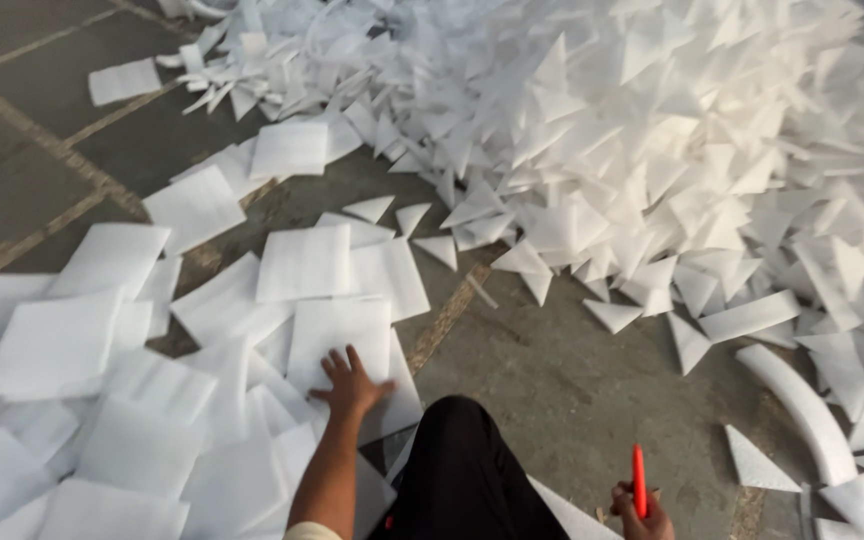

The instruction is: The person sits on the floor and uses a red utility knife to cut square white foam sheets into smaller pieces. They repeatedly pick up a sheet, cut it, and toss the resulting pieces onto a growing pile on the floor.

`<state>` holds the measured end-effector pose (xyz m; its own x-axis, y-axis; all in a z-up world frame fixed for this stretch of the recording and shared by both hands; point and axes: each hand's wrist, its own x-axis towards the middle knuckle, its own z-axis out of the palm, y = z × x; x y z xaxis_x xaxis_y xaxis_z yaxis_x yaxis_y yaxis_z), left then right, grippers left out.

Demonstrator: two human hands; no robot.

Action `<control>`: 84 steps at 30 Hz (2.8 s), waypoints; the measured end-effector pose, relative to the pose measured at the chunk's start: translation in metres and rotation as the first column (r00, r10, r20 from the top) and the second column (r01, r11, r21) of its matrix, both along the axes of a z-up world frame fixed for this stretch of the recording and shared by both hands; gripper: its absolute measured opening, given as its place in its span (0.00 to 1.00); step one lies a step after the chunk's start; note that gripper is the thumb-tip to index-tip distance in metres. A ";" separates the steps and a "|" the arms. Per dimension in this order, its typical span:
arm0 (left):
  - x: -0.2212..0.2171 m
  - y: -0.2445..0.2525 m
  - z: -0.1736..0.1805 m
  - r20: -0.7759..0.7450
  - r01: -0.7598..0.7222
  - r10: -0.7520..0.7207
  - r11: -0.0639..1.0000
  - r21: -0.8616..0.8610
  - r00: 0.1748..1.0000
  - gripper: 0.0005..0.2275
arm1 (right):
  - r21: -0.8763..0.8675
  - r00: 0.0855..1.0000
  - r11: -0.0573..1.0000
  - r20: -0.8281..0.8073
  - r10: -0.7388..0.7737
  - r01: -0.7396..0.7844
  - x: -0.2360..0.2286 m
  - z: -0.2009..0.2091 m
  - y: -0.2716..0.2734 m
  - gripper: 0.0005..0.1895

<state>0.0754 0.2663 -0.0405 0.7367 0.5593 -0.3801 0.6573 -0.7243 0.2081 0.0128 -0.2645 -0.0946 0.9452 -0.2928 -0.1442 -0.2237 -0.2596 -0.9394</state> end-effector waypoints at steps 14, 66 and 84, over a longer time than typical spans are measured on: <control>0.007 -0.043 0.096 0.510 0.225 -0.298 0.953 0.201 0.807 0.21 | -0.091 0.991 0.988 -0.051 0.122 -0.127 -0.019 0.022 -0.002 0.18; -0.023 -0.305 0.084 0.473 0.566 -0.327 0.605 -0.560 0.818 0.19 | 0.332 0.890 0.908 0.285 -0.356 0.257 -0.037 0.109 -0.031 0.14; -0.011 -0.343 0.047 0.201 0.184 0.165 0.109 -0.977 0.966 0.26 | 0.401 0.757 0.759 0.207 -0.620 0.512 -0.032 0.083 -0.069 0.11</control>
